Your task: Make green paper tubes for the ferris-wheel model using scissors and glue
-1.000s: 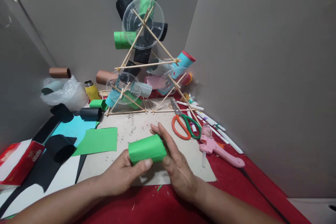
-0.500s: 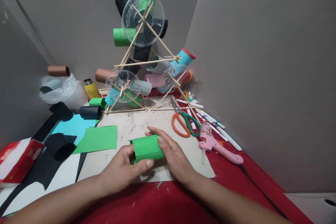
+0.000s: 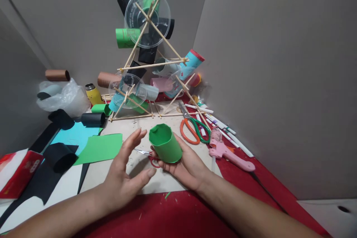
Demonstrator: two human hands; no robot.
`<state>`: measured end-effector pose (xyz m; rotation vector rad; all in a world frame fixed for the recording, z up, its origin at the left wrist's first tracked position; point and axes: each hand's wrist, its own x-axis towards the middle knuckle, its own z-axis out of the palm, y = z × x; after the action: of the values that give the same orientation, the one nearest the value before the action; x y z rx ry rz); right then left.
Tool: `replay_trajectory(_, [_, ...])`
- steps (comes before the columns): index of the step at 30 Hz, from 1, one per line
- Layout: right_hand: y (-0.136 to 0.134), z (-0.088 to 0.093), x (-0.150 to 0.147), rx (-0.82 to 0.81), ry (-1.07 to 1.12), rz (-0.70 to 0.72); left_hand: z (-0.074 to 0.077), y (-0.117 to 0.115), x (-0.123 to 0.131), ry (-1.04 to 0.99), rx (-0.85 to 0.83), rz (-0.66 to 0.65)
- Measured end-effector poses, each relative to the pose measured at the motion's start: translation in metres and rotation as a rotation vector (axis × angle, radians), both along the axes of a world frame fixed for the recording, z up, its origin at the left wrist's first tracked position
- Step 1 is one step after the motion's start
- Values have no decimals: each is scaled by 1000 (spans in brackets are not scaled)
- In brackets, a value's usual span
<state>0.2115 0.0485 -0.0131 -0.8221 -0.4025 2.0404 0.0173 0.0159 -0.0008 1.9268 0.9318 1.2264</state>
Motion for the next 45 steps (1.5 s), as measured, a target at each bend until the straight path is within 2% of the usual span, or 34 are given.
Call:
replay_trajectory(4, [-5,0,-5,-52,75,94,-3,10,10,-41,-309,-152])
replay_trajectory(7, [-9,-5,-8,-90,99,165,-2,16,13,-87,-436,-189])
replay_trajectory(11, [-13,-10,-10,-112,127,260,0,20,12,-70,-500,-225])
replay_trajectory(15, [-14,-14,-11,-62,158,334,4,19,12,-53,-552,-285])
replay_trajectory(21, [-14,-13,-11,-87,187,336,10,16,16,-74,-587,-238])
replay_trajectory(25, [-15,-7,-13,-134,167,243,7,13,17,-59,-451,-162])
replay_trajectory(32, [-16,-2,-12,-233,147,151,-8,8,15,204,-158,-163])
replay_trajectory(40, [-12,14,-6,-142,145,201,-7,4,6,323,205,-167])
replay_trajectory(45, [-11,15,-7,-99,141,255,-12,8,5,315,263,-162])
